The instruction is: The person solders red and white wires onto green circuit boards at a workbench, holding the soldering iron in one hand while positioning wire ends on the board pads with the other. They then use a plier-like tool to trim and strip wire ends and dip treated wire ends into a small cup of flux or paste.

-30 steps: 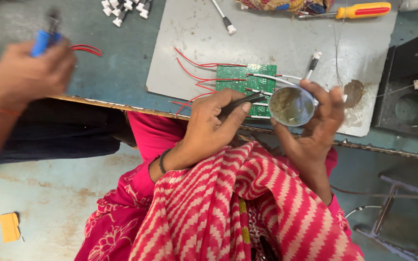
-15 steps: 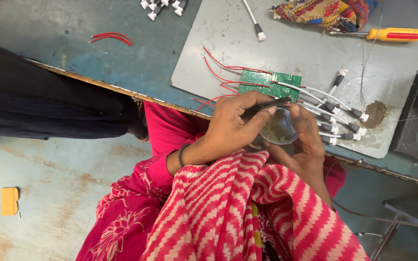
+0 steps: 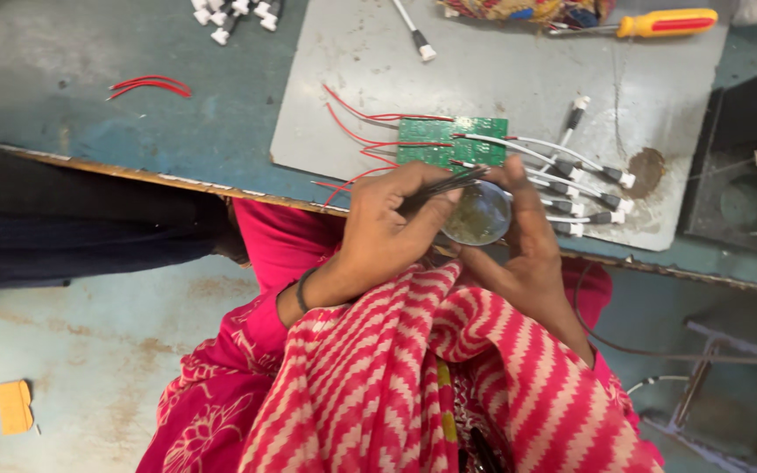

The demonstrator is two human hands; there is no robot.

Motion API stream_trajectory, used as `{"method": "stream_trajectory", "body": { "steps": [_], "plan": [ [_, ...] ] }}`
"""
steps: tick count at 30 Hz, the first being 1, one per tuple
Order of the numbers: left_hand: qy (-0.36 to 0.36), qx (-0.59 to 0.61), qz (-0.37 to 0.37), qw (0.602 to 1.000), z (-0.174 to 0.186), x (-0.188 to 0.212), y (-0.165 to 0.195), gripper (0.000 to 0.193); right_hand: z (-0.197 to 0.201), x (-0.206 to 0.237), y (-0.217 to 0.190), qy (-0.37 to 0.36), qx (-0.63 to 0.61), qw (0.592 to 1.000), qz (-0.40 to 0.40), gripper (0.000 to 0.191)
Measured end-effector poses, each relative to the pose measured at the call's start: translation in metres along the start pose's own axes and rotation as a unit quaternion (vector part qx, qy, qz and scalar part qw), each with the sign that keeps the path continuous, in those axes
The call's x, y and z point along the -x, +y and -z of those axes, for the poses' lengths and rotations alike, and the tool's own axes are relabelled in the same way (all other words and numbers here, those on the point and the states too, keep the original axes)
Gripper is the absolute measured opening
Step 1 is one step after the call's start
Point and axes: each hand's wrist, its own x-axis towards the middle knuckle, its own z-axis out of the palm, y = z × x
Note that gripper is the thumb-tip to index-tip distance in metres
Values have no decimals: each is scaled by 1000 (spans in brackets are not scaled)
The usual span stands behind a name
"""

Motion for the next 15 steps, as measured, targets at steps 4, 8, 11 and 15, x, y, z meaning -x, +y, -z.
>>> {"method": "stream_trajectory", "body": {
  "steps": [4, 8, 11, 15],
  "plan": [
    [0, 8, 6, 1000, -2, -1, -2, 14, 5, -2, 1, -17, 78, 997, 16, 97],
    [0, -1, 18, 1000, -1, -2, -2, 14, 9, -7, 1, -32, 150, 987, 51, 95],
    [6, -19, 10, 1000, -1, -3, -1, 14, 9, -9, 1, -44, 201, 975, 83, 96],
    [6, 8, -15, 1000, 0, -3, -2, 13, 3, -8, 0, -44, 72, 996, 11, 98]
  ]
}}
